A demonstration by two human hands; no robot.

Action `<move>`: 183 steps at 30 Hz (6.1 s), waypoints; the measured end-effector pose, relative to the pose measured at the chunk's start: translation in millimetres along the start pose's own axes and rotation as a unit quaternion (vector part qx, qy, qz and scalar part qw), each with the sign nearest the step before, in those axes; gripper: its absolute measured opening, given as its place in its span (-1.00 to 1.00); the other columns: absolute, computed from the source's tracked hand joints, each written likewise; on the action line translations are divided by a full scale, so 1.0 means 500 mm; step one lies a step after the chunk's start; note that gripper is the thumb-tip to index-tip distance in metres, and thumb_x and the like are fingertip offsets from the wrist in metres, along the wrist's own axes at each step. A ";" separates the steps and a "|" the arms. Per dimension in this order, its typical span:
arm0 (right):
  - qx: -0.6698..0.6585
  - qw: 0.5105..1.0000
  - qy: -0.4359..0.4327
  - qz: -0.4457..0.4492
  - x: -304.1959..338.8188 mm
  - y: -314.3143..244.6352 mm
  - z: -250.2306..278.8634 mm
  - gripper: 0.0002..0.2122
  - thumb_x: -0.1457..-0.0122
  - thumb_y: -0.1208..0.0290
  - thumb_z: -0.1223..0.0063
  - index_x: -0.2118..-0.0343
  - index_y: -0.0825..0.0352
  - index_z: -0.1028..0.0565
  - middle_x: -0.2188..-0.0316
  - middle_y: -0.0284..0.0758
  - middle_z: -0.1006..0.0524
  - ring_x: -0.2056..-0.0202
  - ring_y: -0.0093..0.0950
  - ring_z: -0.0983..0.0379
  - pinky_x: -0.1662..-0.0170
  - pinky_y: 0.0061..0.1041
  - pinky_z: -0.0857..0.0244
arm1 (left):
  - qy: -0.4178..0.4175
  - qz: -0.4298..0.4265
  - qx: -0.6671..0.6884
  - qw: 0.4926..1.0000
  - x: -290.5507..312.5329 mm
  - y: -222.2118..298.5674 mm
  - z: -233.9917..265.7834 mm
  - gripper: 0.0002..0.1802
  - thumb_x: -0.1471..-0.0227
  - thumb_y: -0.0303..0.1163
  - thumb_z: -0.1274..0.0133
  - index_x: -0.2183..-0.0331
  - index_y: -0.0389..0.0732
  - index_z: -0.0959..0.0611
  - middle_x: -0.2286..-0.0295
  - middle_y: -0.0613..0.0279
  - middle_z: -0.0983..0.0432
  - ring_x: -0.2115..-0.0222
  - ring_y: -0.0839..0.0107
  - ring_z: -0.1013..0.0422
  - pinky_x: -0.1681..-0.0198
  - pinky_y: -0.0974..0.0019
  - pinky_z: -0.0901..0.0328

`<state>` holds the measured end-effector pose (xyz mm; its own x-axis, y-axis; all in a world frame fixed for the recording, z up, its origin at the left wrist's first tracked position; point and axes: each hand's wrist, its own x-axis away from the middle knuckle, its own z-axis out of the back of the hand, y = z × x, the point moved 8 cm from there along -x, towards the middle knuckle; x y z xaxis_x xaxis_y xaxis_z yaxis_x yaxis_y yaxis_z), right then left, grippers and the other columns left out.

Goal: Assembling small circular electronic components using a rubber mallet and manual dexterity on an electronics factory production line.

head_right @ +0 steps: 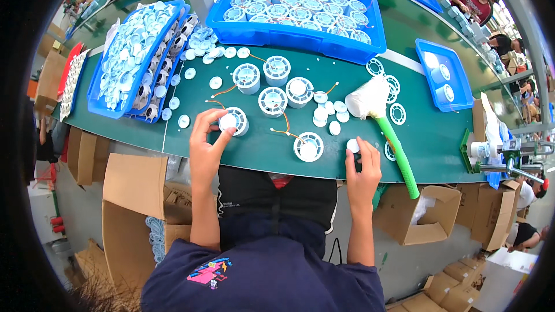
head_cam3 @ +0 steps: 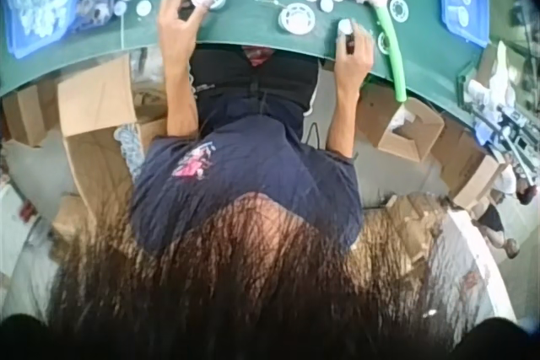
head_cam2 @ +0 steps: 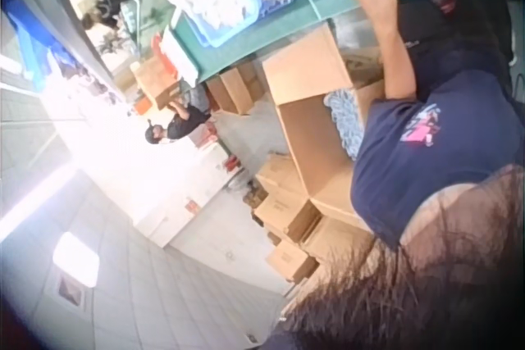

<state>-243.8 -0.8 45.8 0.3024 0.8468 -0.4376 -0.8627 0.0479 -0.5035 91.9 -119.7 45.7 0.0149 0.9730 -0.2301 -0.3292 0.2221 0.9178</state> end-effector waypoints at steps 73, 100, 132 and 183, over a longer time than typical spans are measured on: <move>-0.093 0.956 -0.119 0.252 -0.306 -0.275 -0.217 -0.82 -0.19 0.48 -0.24 0.19 0.41 -0.54 0.10 -0.11 -0.54 0.07 -0.12 -0.46 0.00 -0.23 -0.36 | 0.333 0.054 -0.076 0.938 0.064 0.016 0.386 -0.61 -0.21 -0.43 -0.22 -0.06 -0.32 -0.62 0.26 0.26 -0.62 0.28 0.56 -0.47 0.15 0.41 -0.38; -0.267 0.946 -0.150 0.108 -0.152 -0.176 -0.055 -0.80 -0.40 0.48 0.00 0.01 0.44 -0.53 -0.08 -0.21 -0.50 -0.01 -0.47 -0.45 -0.03 -0.52 -0.34 | 0.282 0.206 -0.545 0.763 0.424 0.094 0.460 -0.48 -0.06 -0.42 -0.29 -0.08 -0.22 -0.60 0.01 0.06 -0.51 0.00 0.05 -0.45 -0.07 0.09 -0.37; -0.078 0.982 -0.101 0.140 -0.170 -0.077 -0.137 -0.86 -0.25 0.49 -0.12 0.17 0.39 -0.55 0.13 -0.09 -0.59 0.17 -0.03 -0.57 0.12 -0.17 -0.45 | 0.066 -0.096 -0.077 0.990 0.046 -0.003 -0.042 -0.26 0.00 -0.30 -0.37 -0.17 -0.24 -0.44 0.04 -0.03 -0.48 0.03 -0.02 -0.45 -0.02 0.05 -0.36; -0.023 0.981 0.128 -0.147 -0.008 0.086 0.131 -0.88 -0.27 0.54 -0.14 0.16 0.38 -0.58 0.30 -0.27 -0.50 0.38 -0.44 -0.43 0.26 -0.45 -0.35 | -0.137 -0.140 -0.009 0.981 0.210 0.113 -0.240 -0.27 0.15 -0.46 -0.47 -0.08 -0.28 -0.52 0.06 -0.02 -0.54 0.10 0.10 -0.53 0.05 0.17 -0.44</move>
<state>-308.6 32.6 74.7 0.6321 0.6387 -0.4389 -0.7057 0.2405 -0.6664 -38.3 -12.4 34.3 0.3595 0.8549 -0.3741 -0.2921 0.4838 0.8250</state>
